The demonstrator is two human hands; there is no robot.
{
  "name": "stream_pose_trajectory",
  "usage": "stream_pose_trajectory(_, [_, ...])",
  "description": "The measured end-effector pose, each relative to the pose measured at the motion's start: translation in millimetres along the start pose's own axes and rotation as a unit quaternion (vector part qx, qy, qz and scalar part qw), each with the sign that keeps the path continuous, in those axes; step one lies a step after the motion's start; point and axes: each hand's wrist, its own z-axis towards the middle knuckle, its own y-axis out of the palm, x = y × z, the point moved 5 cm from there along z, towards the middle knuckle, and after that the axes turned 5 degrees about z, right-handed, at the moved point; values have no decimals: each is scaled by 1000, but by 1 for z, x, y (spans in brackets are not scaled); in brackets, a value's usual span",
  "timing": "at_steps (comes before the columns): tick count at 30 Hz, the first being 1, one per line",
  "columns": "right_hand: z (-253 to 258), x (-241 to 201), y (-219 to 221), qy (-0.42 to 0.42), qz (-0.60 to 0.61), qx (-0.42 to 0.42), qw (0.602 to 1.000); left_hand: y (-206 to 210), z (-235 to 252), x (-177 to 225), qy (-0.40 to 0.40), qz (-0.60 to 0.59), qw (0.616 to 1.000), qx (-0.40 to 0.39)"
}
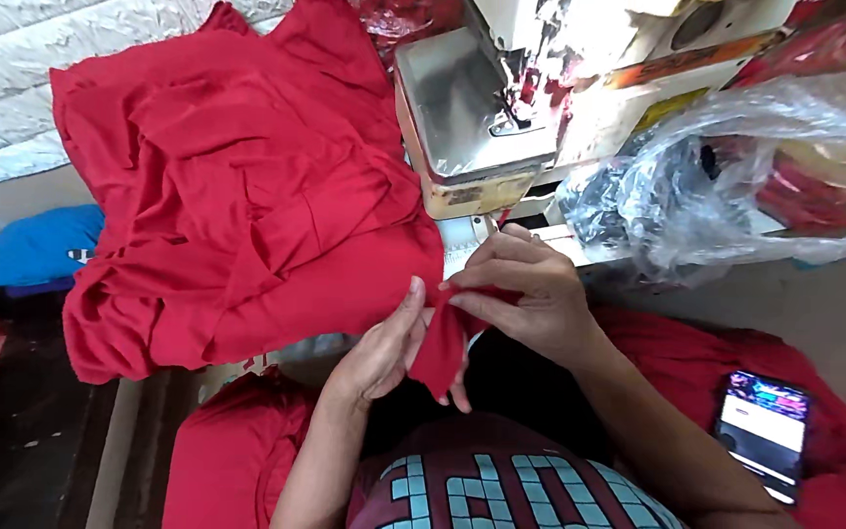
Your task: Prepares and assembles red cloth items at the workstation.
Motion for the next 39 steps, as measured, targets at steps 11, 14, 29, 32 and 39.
stream_pose_trajectory(11, [-14,-14,3,-77,-86,-17,993,-18,-4,14,163,98,962,198])
stream_pose_trajectory(14, [-14,-10,6,-6,-23,12,1000,-16,-6,15,169,133,958,189])
stream_pose_trajectory(29, [-29,19,51,298,450,-169,825,8,-20,38,135,373,907,145])
stream_pose_trajectory(32, [-25,20,42,282,473,-119,826,-8,-23,37,169,307,922,167])
stream_pose_trajectory(39, [-11,12,10,129,253,-79,956,-26,-33,33,208,311,895,241])
